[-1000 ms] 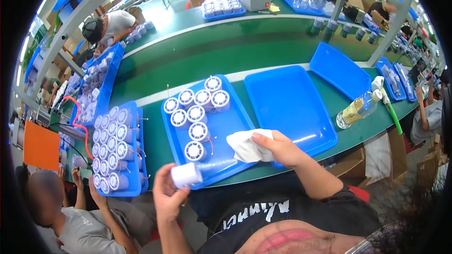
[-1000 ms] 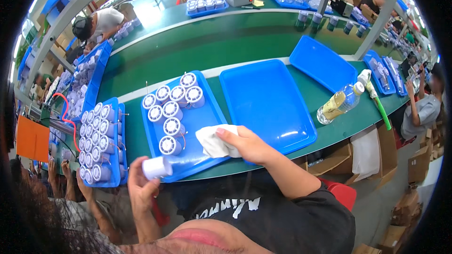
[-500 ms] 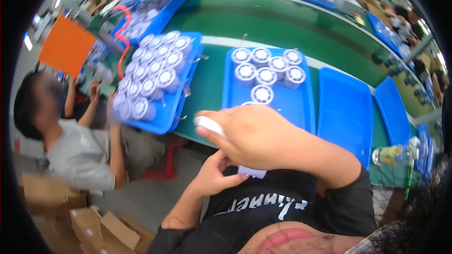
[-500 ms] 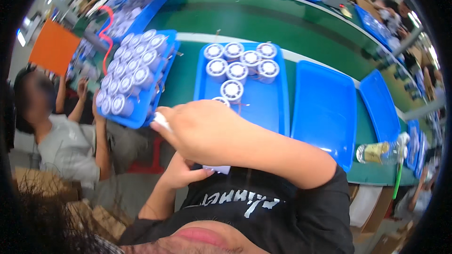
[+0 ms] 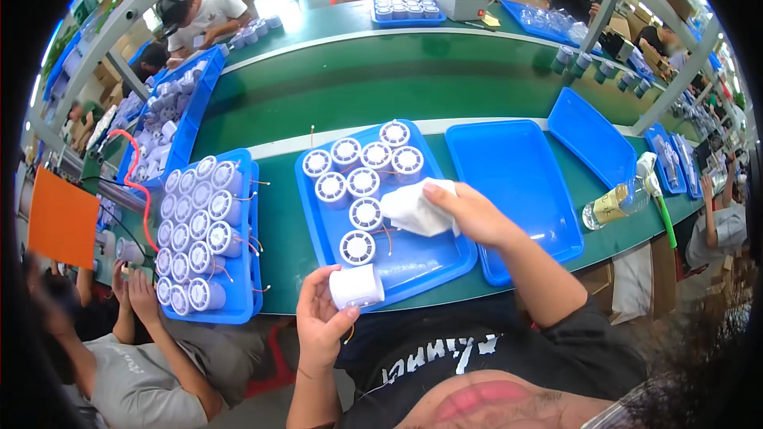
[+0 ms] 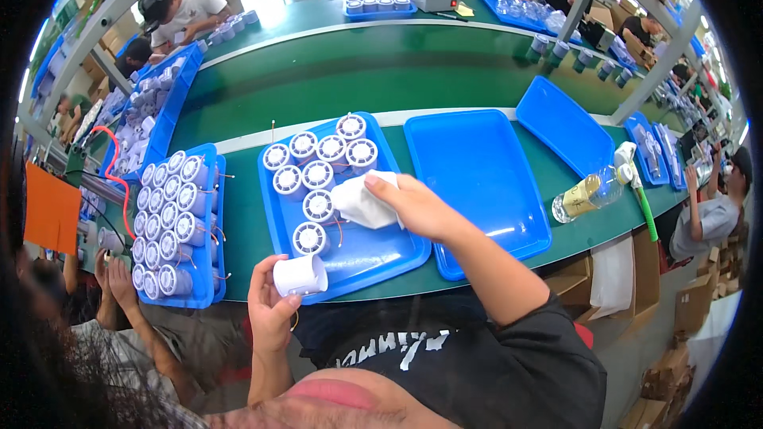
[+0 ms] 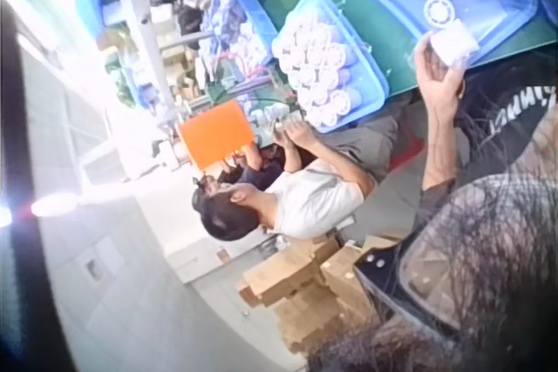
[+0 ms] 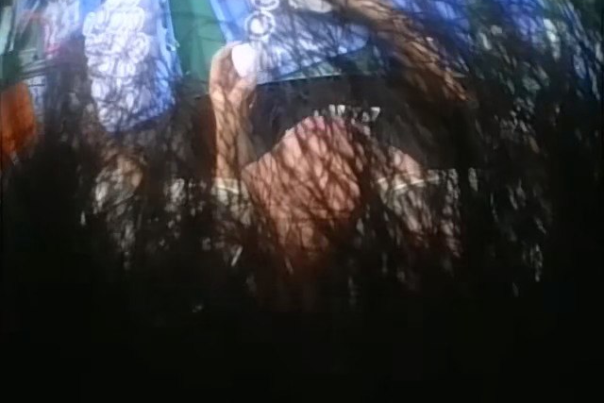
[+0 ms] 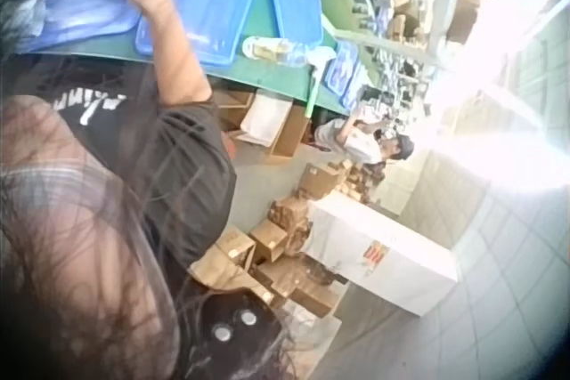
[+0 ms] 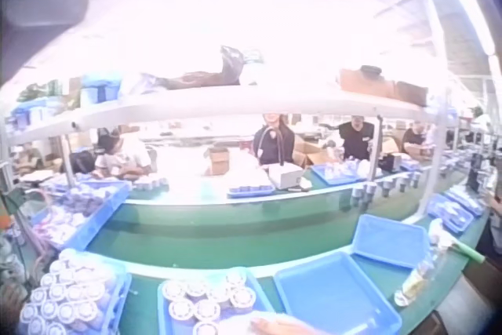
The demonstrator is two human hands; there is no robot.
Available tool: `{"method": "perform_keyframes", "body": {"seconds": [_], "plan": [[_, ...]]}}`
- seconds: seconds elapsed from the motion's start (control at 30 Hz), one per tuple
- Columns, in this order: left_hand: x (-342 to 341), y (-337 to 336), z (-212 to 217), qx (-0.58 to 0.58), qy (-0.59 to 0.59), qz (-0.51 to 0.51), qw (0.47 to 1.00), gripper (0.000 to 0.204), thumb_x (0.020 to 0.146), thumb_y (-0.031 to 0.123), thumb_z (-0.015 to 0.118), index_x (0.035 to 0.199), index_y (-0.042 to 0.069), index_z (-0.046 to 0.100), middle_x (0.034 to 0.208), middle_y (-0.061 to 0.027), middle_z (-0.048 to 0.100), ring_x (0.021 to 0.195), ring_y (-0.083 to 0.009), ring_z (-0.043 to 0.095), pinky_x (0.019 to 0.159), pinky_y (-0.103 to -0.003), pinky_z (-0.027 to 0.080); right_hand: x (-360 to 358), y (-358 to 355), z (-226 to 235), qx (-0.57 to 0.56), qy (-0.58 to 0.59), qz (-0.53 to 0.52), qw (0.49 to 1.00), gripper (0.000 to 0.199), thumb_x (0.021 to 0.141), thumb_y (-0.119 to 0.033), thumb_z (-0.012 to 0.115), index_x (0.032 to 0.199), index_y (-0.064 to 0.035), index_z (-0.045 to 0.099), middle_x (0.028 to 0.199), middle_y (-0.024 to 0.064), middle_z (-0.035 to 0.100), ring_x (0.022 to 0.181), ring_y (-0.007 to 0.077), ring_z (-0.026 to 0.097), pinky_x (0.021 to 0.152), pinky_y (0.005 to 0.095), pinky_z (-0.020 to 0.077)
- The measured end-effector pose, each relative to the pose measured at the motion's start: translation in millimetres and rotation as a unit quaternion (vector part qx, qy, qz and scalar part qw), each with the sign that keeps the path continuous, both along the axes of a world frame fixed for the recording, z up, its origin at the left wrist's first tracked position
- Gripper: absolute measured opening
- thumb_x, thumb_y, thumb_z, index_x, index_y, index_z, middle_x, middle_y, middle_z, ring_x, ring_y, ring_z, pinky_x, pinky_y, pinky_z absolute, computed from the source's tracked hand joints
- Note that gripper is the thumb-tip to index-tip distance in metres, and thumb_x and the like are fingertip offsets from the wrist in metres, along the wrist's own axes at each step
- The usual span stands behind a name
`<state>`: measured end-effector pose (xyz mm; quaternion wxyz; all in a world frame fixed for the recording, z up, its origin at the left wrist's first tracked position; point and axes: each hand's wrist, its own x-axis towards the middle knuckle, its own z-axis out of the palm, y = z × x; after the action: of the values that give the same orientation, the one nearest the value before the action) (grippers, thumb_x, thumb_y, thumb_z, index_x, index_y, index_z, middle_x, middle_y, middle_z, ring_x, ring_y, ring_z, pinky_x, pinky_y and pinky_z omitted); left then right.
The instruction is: Wiping and cleaning white plastic electronic components with a cloth and cleaning solution.
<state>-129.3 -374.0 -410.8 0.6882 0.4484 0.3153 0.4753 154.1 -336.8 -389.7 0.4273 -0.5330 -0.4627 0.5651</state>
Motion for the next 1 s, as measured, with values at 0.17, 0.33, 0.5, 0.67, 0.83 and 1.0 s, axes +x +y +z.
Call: {"method": "perform_keyframes", "body": {"seconds": [0.17, 0.33, 0.5, 0.67, 0.83, 1.0], "plan": [[33.3, 10.0, 11.0, -0.009, 0.018, -0.051, 0.999, 0.057, 0.074, -0.005, 0.068, 0.126, 0.001, 0.043, 0.119, -0.0127, 0.053, 0.111, -0.0206, 0.055, 0.096, -0.033, 0.044, -24.3, -55.4, 11.4, 0.171, -0.19, -0.039, 0.966, 0.043, 0.098, -0.032, 0.048, 0.12, 0.0042, 0.055, 0.11, 0.0154, 0.062, 0.1, 0.0241, 0.059, 0.091, 0.0356, 0.0444], [65.2, 6.6, 19.0, -0.057, -0.014, -0.083, 0.995, 0.058, 0.074, -0.009, 0.067, 0.126, 0.0, 0.043, 0.12, -0.0132, 0.054, 0.11, -0.0194, 0.057, 0.093, -0.03, 0.047, -42.6, -79.0, 33.6, 0.426, -0.494, 0.029, 0.758, 0.042, 0.079, -0.014, 0.061, 0.117, 0.0012, 0.057, 0.115, 0.0156, 0.059, 0.109, 0.0302, 0.057, 0.101, 0.0436, 0.0402], [77.3, 2.0, 22.8, -0.089, 0.016, -0.069, 0.993, 0.06, 0.074, -0.009, 0.067, 0.128, 0.0, 0.043, 0.119, -0.0105, 0.057, 0.108, -0.0175, 0.058, 0.091, -0.029, 0.048, -40.0, -75.8, 33.4, 0.444, -0.485, 0.035, 0.752, 0.045, 0.076, -0.014, 0.058, 0.116, 0.0062, 0.055, 0.11, 0.0178, 0.059, 0.106, 0.0304, 0.058, 0.1, 0.0439, 0.0413], [76.2, -8.4, 32.5, -0.113, 0.014, -0.099, 0.989, 0.059, 0.072, -0.007, 0.068, 0.126, -0.003, 0.044, 0.119, -0.0128, 0.056, 0.109, -0.019, 0.058, 0.093, -0.029, 0.048, -26.7, -72.9, 34.2, 0.398, -0.415, 0.087, 0.814, 0.039, 0.088, -0.027, 0.059, 0.109, 0.0056, 0.056, 0.096, 0.0181, 0.059, 0.09, 0.0349, 0.059, 0.092, 0.0427, 0.046], [69.4, -6.6, 40.3, 0.279, 0.236, -0.148, 0.919, 0.059, 0.067, -0.001, 0.075, 0.121, -0.001, 0.05, 0.113, -0.014, 0.056, 0.104, -0.0243, 0.059, 0.086, -0.032, 0.05, -10.9, -68.6, 45.8, 0.173, -0.285, 0.244, 0.911, 0.054, 0.1, -0.044, 0.032, 0.104, 0.0026, 0.059, 0.09, 0.0227, 0.061, 0.085, 0.0404, 0.058, 0.077, 0.0447, 0.0467], [63.1, 1.6, 71.9, 0.39, 0.248, -0.278, 0.842, 0.049, 0.063, 0.002, 0.078, 0.109, 0.001, 0.061, 0.109, -0.0138, 0.059, 0.098, -0.0296, 0.06, 0.083, -0.035, 0.05, -1.6, -73.6, 20.6, -0.146, 0.033, 0.36, 0.921, 0.082, 0.094, -0.07, 0.021, 0.124, -0.0025, 0.057, 0.107, 0.0107, 0.063, 0.104, 0.0196, 0.058, 0.087, 0.0324, 0.0442]]}}
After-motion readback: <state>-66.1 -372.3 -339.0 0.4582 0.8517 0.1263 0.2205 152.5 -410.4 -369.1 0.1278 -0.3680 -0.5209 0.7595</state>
